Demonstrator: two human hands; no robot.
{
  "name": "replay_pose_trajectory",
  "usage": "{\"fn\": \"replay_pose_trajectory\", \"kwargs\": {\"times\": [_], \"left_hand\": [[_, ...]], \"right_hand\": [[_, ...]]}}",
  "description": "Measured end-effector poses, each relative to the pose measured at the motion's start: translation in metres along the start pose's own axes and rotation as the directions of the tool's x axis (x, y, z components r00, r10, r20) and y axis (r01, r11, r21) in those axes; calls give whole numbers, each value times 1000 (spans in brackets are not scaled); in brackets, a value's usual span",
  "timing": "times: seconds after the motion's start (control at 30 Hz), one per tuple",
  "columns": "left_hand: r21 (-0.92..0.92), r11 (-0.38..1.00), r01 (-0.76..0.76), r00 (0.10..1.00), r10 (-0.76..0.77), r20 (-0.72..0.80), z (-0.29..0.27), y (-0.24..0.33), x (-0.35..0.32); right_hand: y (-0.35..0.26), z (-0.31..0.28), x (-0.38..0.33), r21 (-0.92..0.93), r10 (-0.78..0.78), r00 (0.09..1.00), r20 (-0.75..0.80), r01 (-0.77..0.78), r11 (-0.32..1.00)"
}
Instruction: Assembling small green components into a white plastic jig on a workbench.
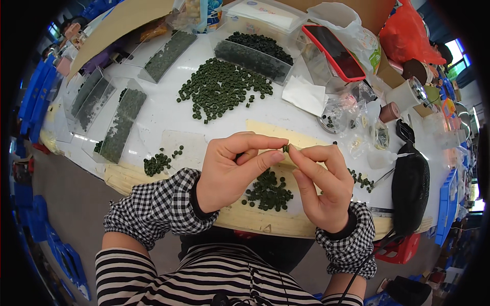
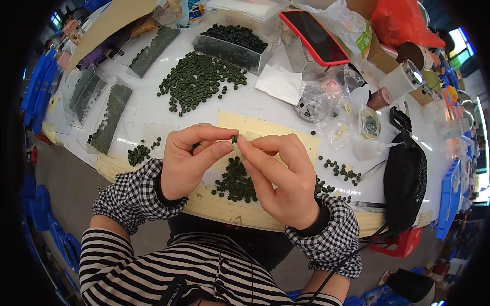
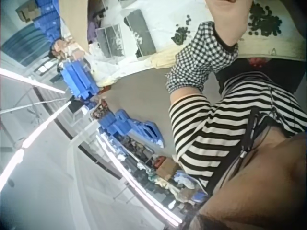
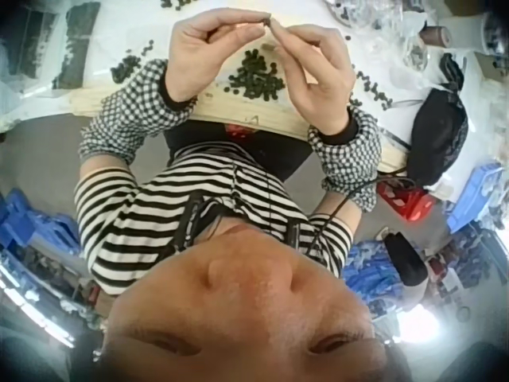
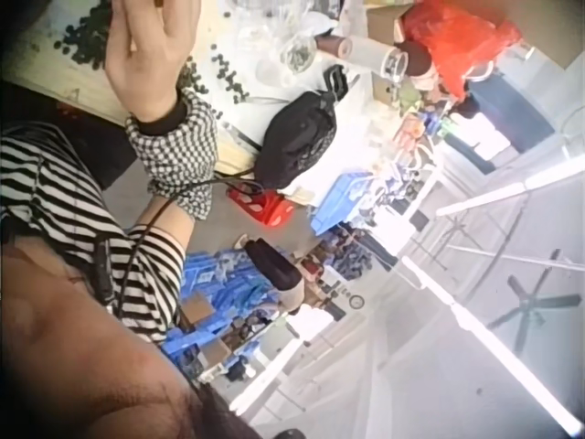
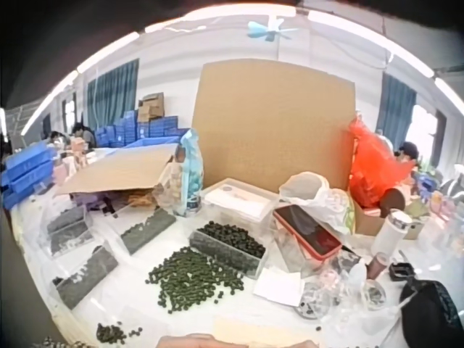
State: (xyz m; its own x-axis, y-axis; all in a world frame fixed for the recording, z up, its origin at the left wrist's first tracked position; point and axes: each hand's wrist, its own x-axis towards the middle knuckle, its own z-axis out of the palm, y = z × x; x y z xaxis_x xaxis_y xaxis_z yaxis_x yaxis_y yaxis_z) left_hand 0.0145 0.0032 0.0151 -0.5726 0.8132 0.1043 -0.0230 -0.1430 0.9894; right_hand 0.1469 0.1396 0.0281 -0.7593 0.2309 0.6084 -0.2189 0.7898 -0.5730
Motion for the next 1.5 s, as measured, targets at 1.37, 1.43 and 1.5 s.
{"fn": "replay_pose_trajectory", "kwargs": {"times": [1.37,1.43,1.5], "left_hand": [[88,983,-162,987,160,26,-6,-4,5],[131,973,-192,981,190,29,-6,-2,5],[142,969,-201,980,198,33,-6,0,4]], "right_hand": [[-1,2,-3,57,-5,1000,4,5,998],[-1,2,-2,34,-19,1000,-5,20,999],[-1,2,-2,8,-32,999,-9,33,999]]}}
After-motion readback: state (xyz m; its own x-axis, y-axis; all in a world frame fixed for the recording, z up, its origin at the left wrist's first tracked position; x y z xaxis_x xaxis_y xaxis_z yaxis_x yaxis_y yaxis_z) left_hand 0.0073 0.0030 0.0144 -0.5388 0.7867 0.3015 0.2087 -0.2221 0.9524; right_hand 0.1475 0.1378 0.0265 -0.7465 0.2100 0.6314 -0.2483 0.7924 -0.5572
